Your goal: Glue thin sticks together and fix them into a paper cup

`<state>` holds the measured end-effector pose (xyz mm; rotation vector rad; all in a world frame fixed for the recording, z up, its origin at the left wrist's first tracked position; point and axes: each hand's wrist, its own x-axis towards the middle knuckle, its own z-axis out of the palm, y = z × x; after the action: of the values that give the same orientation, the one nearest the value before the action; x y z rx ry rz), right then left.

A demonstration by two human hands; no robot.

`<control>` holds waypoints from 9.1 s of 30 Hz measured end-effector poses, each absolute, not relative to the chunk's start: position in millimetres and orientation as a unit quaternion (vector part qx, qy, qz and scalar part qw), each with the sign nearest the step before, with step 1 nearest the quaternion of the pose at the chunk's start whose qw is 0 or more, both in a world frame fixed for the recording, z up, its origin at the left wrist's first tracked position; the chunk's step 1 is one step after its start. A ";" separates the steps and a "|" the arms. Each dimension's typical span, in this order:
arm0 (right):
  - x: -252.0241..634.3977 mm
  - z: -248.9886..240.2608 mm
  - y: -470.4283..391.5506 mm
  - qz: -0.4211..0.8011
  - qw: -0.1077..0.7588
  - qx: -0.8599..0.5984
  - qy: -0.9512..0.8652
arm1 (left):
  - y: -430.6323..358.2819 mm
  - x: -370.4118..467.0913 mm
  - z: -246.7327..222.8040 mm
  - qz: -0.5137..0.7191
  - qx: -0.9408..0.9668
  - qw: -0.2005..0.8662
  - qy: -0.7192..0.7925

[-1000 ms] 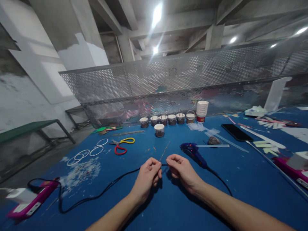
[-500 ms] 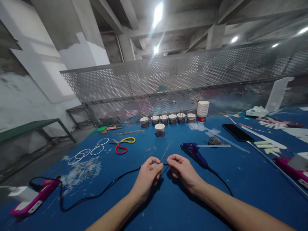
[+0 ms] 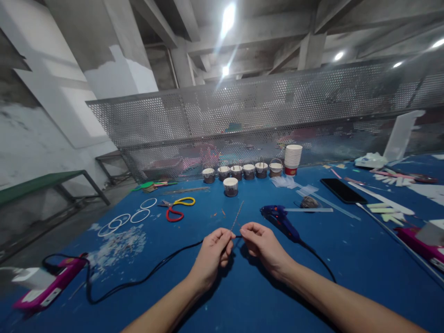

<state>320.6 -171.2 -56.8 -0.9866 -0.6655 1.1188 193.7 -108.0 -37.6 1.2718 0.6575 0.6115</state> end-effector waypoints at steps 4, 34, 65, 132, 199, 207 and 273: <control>320.9 -57.2 -171.1 0.499 0.680 -0.445 -0.302 | -107.7 193.1 -38.0 0.286 0.594 0.688 0.303; 318.7 -60.5 -170.1 0.510 0.675 -0.442 -0.299 | -111.5 194.6 -37.8 0.300 0.590 0.685 0.303; 320.8 -59.4 -170.6 0.510 0.669 -0.448 -0.301 | -109.5 193.1 -38.0 0.290 0.596 0.689 0.294; 328.4 -43.0 -181.3 0.349 0.600 -0.569 -0.441 | -106.0 189.7 -43.8 0.375 0.822 0.363 0.226; 377.8 -46.5 -222.3 0.148 0.472 -0.690 -0.529 | -89.6 186.3 -50.8 0.350 0.842 0.322 0.255; 362.1 -57.0 -222.4 0.105 0.481 -0.655 -0.573 | -99.5 187.4 -46.1 0.357 0.855 0.295 0.233; 356.1 -50.2 -223.7 0.038 0.438 -0.632 -0.638 | -101.6 187.3 -45.1 0.360 0.861 0.284 0.221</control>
<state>356.1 -223.7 -50.2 -1.5715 -1.5861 0.0941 187.3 -101.6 -45.1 2.3042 0.5901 0.9623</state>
